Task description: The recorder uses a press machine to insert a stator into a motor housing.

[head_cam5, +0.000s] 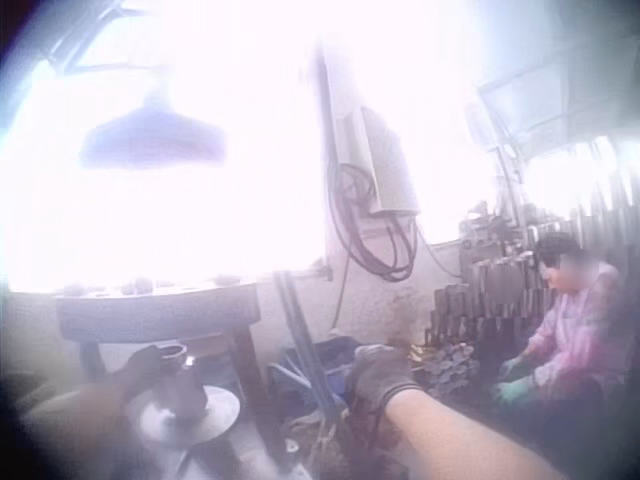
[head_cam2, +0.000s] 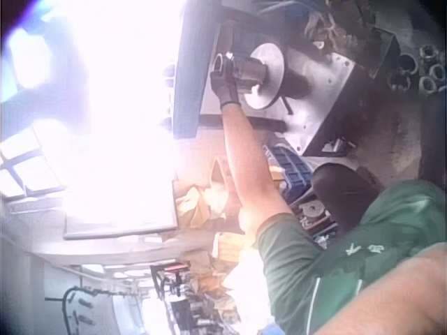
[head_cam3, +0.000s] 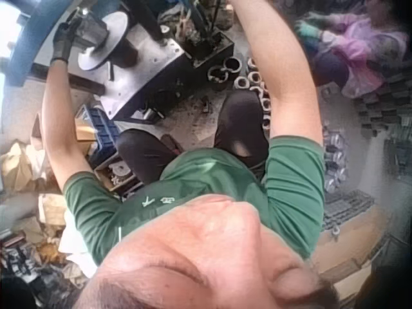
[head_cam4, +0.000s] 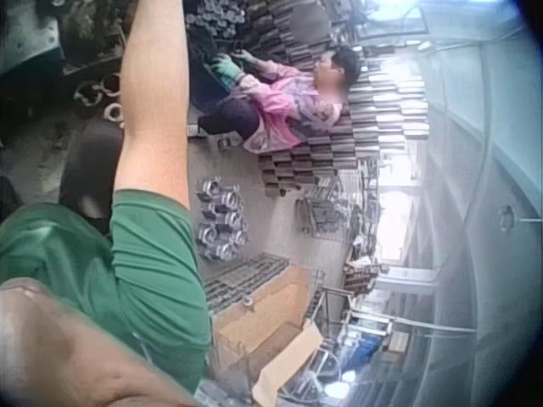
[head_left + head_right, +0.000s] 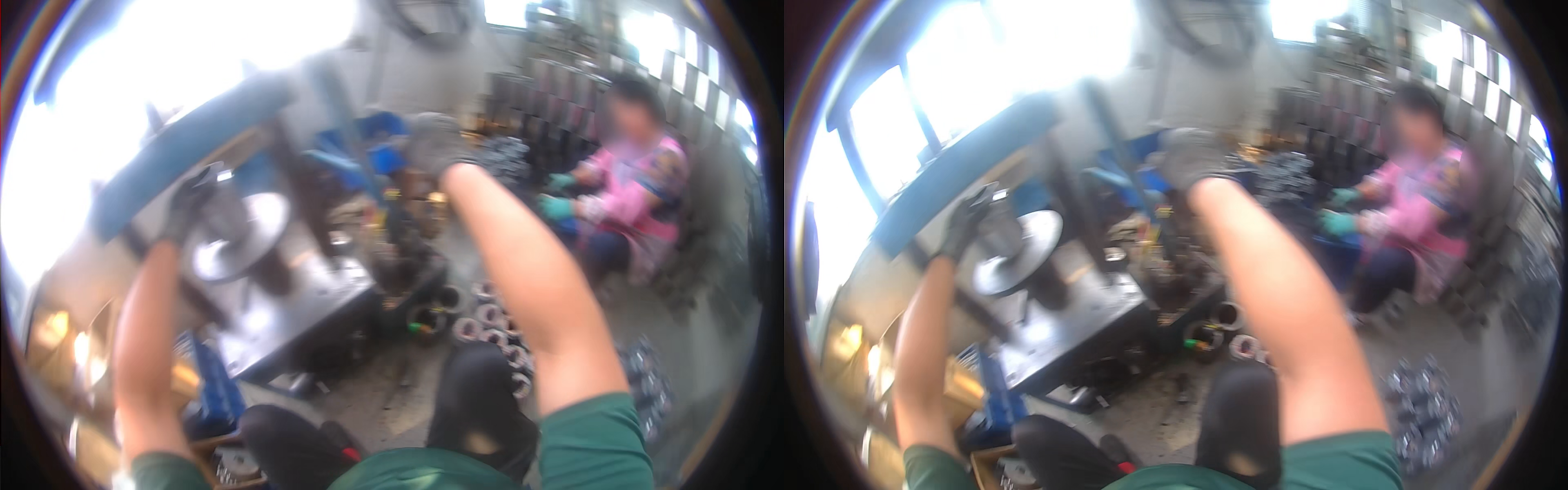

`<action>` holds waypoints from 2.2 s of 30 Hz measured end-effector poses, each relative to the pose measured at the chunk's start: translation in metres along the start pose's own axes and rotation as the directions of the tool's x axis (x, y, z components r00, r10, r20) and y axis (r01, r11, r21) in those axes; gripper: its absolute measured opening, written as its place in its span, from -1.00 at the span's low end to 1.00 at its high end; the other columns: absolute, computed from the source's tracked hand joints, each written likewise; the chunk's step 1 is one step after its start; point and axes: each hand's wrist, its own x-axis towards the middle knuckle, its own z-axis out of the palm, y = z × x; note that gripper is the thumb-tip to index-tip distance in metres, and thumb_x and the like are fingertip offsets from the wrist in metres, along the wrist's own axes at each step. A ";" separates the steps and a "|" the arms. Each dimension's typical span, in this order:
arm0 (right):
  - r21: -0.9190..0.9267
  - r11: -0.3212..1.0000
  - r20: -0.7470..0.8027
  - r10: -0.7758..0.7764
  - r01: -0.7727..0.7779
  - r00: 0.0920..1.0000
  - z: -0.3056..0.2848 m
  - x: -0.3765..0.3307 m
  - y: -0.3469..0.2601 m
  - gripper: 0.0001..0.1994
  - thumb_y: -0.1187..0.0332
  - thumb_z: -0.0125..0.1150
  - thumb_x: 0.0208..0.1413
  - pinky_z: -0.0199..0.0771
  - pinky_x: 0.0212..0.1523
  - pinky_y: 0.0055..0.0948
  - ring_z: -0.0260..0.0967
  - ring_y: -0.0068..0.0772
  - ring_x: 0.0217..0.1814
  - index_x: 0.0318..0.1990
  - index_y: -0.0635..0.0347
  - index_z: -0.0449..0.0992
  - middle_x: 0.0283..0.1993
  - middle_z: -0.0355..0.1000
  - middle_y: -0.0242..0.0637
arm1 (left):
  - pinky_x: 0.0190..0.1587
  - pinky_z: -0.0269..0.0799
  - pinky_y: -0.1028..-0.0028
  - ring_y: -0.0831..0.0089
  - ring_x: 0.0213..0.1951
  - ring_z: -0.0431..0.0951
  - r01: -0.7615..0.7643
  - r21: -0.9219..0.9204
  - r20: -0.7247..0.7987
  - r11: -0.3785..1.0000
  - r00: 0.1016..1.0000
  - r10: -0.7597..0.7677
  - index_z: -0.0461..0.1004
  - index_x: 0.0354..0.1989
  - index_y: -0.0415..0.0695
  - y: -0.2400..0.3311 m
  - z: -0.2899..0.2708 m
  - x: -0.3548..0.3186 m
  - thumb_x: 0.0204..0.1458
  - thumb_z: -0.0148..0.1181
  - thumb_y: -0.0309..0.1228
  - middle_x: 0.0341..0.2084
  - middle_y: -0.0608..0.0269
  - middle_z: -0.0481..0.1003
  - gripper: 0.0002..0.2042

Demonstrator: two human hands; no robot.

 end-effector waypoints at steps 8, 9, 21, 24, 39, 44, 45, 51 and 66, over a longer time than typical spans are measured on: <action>-0.144 0.972 0.056 0.194 -0.185 0.979 -0.028 -0.010 -0.016 -0.65 0.07 0.23 0.17 0.62 0.09 -0.01 0.65 0.09 0.01 -0.08 0.08 0.73 -0.08 0.67 0.01 | -0.05 0.59 0.40 0.45 -0.12 0.65 0.465 -0.100 -0.273 0.879 0.837 -0.474 0.66 -0.14 -0.25 0.171 0.014 -0.028 0.14 0.45 0.03 -0.10 0.18 0.66 -0.51; -0.125 0.977 0.052 0.178 -0.170 0.983 -0.024 -0.007 -0.023 -0.65 0.07 0.23 0.17 0.62 0.09 -0.01 0.65 0.09 0.01 -0.08 0.08 0.73 -0.08 0.67 0.01 | -0.05 0.59 0.40 0.45 -0.12 0.65 0.470 -0.090 -0.294 0.878 0.830 -0.475 0.66 -0.14 -0.25 0.144 0.008 -0.023 0.14 0.45 0.03 -0.10 0.18 0.66 -0.51; -0.138 0.972 0.013 0.194 -0.190 0.981 -0.023 -0.009 -0.018 -0.68 0.11 0.26 0.17 0.60 0.12 -0.05 0.65 0.07 0.00 -0.12 0.13 0.71 -0.11 0.67 0.00 | -0.01 0.55 0.36 0.44 -0.13 0.63 0.308 0.613 -0.356 0.728 0.930 -0.094 0.61 0.14 -0.10 0.146 0.006 -0.006 0.28 0.24 -0.23 -0.11 0.25 0.65 -0.66; -0.101 0.979 0.054 0.183 -0.177 0.982 -0.024 -0.008 -0.028 -0.68 0.11 0.28 0.14 0.59 0.10 -0.04 0.65 0.07 -0.01 -0.13 0.15 0.71 -0.13 0.67 0.02 | 0.02 0.53 0.37 0.44 -0.13 0.61 0.205 0.231 -0.517 0.951 0.854 -0.059 0.61 0.13 -0.12 0.108 -0.007 -0.003 0.29 0.23 -0.17 -0.13 0.20 0.64 -0.64; -0.146 0.989 -0.080 -0.050 0.037 0.996 -0.022 -0.047 0.007 -0.70 0.15 0.21 0.20 0.59 0.03 0.01 0.63 0.09 -0.05 -0.13 0.18 0.66 -0.15 0.64 0.02 | 0.23 0.51 0.32 0.34 0.18 0.58 -0.323 -0.571 -0.574 0.754 0.814 -0.087 0.54 0.11 -0.30 0.231 0.060 -0.187 0.27 0.32 -0.47 0.15 0.04 0.61 -0.71; -0.050 0.974 -0.061 -0.223 0.220 0.973 -0.030 -0.121 0.028 -0.82 0.28 0.28 0.14 0.54 -0.12 0.03 0.56 0.13 -0.23 -0.21 0.18 0.60 -0.29 0.56 -0.02 | 0.17 0.53 0.32 0.37 0.13 0.62 -0.092 -0.712 -0.539 0.696 0.708 -0.457 0.61 -0.07 -0.27 0.141 0.133 -0.280 0.21 0.42 -0.36 0.09 0.07 0.65 -0.75; -0.064 0.962 -0.006 -0.266 0.265 0.964 -0.032 -0.141 0.038 -0.82 0.30 0.31 0.11 0.53 -0.13 0.03 0.54 0.14 -0.22 -0.21 0.17 0.60 -0.29 0.55 -0.02 | 0.12 0.55 0.31 0.36 0.07 0.65 0.027 -0.711 -0.523 0.703 0.648 -0.554 0.63 -0.10 -0.25 0.129 0.140 -0.290 0.18 0.45 -0.33 0.01 0.07 0.68 -0.74; -0.076 0.946 0.275 -0.285 0.316 0.918 -0.078 -0.207 0.021 -0.80 0.27 0.38 0.03 0.52 -0.09 0.03 0.53 0.13 -0.13 -0.26 0.18 0.62 -0.24 0.55 -0.02 | 0.04 0.58 0.24 0.17 -0.08 0.70 0.650 -0.375 -0.425 0.661 0.513 -0.746 0.63 -0.31 -0.20 0.112 0.121 -0.308 -0.09 0.64 -0.24 -0.12 -0.04 0.67 -0.65; 0.758 0.624 0.256 -0.553 0.190 0.793 0.037 -0.045 -0.186 -0.70 0.26 0.21 0.40 0.58 -0.23 -0.42 0.52 -0.46 -0.33 0.12 0.26 0.57 -0.30 0.57 -0.34 | 0.10 0.53 0.07 -0.07 -0.01 0.60 -0.110 -0.176 -0.218 0.978 0.973 0.070 0.58 -0.10 -0.17 0.214 0.236 -0.266 0.06 0.42 -0.29 0.00 -0.05 0.58 -0.70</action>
